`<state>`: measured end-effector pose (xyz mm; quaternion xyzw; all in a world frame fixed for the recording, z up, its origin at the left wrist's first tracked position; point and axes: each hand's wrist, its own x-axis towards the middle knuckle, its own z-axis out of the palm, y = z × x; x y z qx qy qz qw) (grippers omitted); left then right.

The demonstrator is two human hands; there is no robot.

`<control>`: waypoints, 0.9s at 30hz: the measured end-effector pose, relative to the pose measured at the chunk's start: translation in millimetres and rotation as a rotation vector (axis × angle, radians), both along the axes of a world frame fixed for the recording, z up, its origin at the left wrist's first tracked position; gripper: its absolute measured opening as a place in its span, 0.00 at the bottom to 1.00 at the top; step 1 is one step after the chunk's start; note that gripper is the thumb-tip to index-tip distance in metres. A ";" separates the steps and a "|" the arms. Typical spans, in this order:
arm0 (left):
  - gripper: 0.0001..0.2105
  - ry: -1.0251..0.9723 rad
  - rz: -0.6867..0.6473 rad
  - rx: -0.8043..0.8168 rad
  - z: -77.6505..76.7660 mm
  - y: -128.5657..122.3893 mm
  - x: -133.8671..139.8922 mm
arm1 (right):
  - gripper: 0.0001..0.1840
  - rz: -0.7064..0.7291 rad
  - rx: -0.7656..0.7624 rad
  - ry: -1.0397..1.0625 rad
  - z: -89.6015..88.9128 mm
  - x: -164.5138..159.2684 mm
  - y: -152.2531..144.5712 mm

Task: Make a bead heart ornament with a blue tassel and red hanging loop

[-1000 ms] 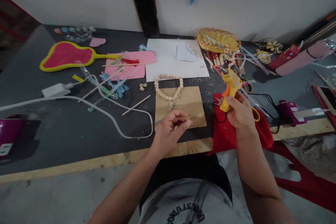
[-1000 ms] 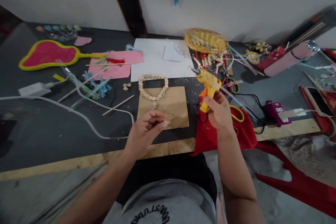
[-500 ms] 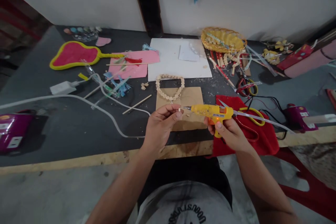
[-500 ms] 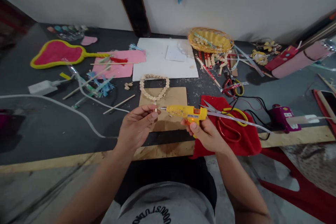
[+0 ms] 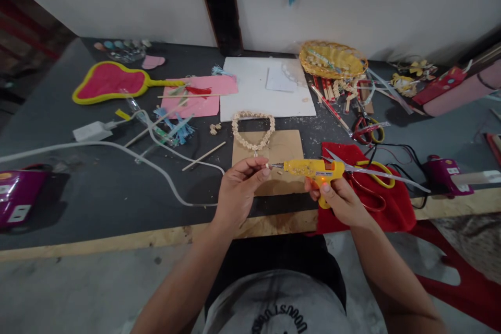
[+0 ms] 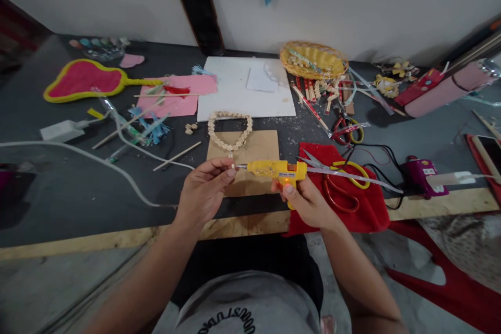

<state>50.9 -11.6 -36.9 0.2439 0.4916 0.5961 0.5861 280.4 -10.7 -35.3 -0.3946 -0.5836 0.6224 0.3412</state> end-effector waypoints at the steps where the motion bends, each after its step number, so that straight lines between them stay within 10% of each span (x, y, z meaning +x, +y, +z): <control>1: 0.13 -0.001 0.001 -0.002 0.3 0.5 0.2 | 0.18 0.004 0.008 -0.007 0.5 -0.3 0.4; 27: 0.10 0.058 -0.047 0.006 -3.2 1.1 -0.6 | 0.20 0.050 0.054 -0.045 -0.3 1.9 1.3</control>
